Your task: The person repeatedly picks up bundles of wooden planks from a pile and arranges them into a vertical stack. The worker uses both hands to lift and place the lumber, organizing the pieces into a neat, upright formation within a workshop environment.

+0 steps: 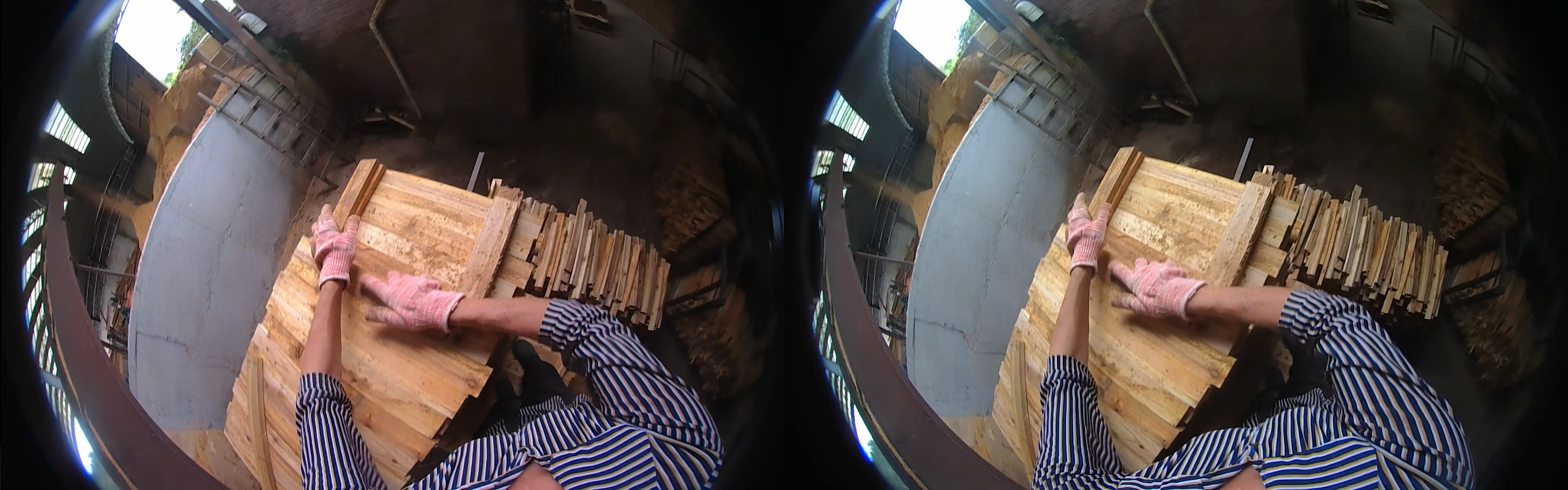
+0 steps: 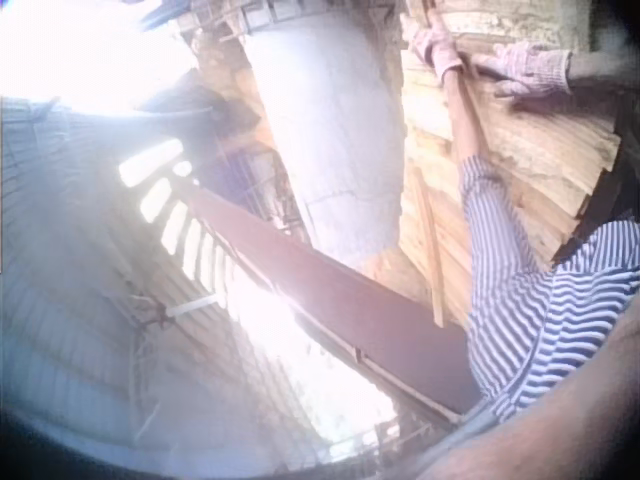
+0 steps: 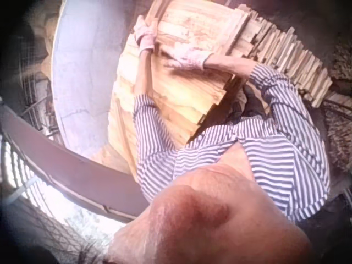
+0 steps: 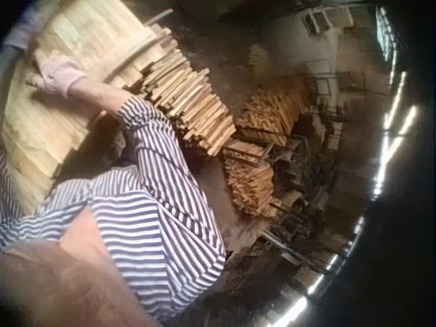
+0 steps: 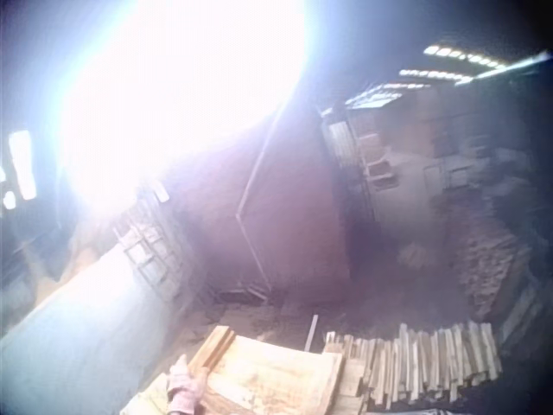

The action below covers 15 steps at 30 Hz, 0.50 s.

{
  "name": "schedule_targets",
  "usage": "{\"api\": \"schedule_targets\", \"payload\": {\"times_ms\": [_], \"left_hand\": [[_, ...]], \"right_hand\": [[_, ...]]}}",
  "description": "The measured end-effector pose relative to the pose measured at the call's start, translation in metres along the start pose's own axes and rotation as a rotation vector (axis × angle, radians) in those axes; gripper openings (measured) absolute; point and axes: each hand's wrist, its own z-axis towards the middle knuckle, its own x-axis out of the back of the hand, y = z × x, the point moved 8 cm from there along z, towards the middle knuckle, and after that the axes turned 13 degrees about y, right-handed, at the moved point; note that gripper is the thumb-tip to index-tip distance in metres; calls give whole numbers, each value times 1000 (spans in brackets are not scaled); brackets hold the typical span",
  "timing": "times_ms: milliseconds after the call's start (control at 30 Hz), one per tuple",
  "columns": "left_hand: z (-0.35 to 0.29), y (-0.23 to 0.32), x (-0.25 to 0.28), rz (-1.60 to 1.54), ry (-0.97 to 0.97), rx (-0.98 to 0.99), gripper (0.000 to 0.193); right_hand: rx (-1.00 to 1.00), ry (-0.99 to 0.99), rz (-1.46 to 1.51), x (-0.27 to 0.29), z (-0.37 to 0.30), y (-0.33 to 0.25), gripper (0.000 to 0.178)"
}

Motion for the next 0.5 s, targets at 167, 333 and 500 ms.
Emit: {"api": "schedule_targets", "payload": {"times_ms": [167, 333, 500], "left_hand": [[81, 0, -81, 131, -310, 70, 91], [78, 16, -109, 44, -366, 79, 82], [68, 43, -101, -46, -254, -56, 70]], "right_hand": [[-91, -77, 46, 4, 1, -6, 79], [-72, -26, 56, 2, 2, 8, 78], [-102, 2, 67, 14, 1, 12, 80]]}}
